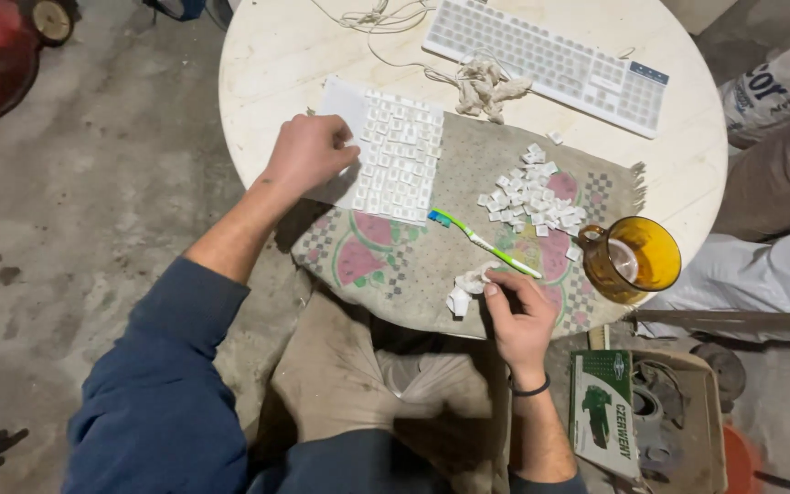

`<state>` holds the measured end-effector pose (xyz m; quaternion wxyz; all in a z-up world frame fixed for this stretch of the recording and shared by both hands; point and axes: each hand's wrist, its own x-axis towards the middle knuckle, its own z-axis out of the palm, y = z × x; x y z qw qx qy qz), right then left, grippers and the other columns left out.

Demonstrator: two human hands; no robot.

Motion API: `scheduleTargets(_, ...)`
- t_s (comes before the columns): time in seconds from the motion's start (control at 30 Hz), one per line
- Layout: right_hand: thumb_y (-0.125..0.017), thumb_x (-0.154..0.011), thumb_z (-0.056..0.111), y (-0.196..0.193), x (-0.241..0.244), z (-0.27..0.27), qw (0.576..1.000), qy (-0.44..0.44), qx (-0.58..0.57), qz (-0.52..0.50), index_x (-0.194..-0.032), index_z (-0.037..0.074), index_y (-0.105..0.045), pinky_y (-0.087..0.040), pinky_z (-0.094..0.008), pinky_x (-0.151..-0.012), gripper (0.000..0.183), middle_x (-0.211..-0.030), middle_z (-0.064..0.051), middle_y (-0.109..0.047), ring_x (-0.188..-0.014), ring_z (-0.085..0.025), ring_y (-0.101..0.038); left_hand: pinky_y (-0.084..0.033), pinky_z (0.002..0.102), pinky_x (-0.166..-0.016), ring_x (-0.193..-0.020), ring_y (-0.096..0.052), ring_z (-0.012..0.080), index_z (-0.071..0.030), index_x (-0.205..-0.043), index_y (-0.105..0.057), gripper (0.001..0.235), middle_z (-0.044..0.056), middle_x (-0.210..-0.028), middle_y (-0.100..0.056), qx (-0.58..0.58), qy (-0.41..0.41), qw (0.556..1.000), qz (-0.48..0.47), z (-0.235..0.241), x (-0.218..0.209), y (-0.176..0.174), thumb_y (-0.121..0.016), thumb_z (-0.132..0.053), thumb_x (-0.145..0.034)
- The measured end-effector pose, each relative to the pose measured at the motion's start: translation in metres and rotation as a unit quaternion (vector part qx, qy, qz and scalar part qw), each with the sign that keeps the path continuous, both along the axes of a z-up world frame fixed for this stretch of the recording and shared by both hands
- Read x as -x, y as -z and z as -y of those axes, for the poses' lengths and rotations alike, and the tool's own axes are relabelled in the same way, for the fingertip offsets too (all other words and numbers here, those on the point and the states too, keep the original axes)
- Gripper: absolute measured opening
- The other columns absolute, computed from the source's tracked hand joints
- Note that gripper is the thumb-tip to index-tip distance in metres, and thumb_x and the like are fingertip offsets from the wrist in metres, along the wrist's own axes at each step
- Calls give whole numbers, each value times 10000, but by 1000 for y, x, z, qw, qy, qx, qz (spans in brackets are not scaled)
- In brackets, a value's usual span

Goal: Cleaning individual computer keyboard keycaps using a toothbrush and a cloth.

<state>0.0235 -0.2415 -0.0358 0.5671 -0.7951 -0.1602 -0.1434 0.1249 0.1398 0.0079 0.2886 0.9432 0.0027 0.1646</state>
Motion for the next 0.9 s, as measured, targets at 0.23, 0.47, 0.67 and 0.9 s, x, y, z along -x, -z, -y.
scheduleTargets(0.23,-716,-925,57,-6,4,-1,998,1,34,56,-1046,-3,-755,-538,-286,-862,140,-1004,-93,-740,-930,-169,-695,-573,433,-787,-817,-721,341,-84,-871,-794,241,153,-842,-758,-59,-13,996,-58,5,-39,6,-807,-296,-758)
scheduleTargets(0.47,-714,-916,51,-7,6,-3,998,-5,36,59,-1045,-1,-757,-543,-286,-845,146,-988,-100,-736,-908,-176,-697,-575,425,-781,-787,-723,334,-62,-866,-787,300,168,-819,-746,-23,-42,994,-99,-1,-26,-2,-806,-359,-831)
scheduleTargets(0.67,-711,-915,40,-10,7,-6,997,-2,41,68,-1043,2,-756,-547,-285,-849,141,-1008,-101,-747,-915,-176,-710,-557,431,-755,-859,-714,309,-114,-1029,-764,182,102,-924,-747,-50,55,997,-16,-1,-9,-13,-730,-203,-874)
scheduleTargets(0.9,-714,-912,39,-10,7,-7,996,9,47,75,-1038,5,-755,-552,-284,-831,137,-992,-101,-747,-898,-174,-710,-546,441,-781,-904,-692,334,-115,-993,-762,132,109,-943,-738,-61,75,995,0,4,-20,1,-738,-163,-873)
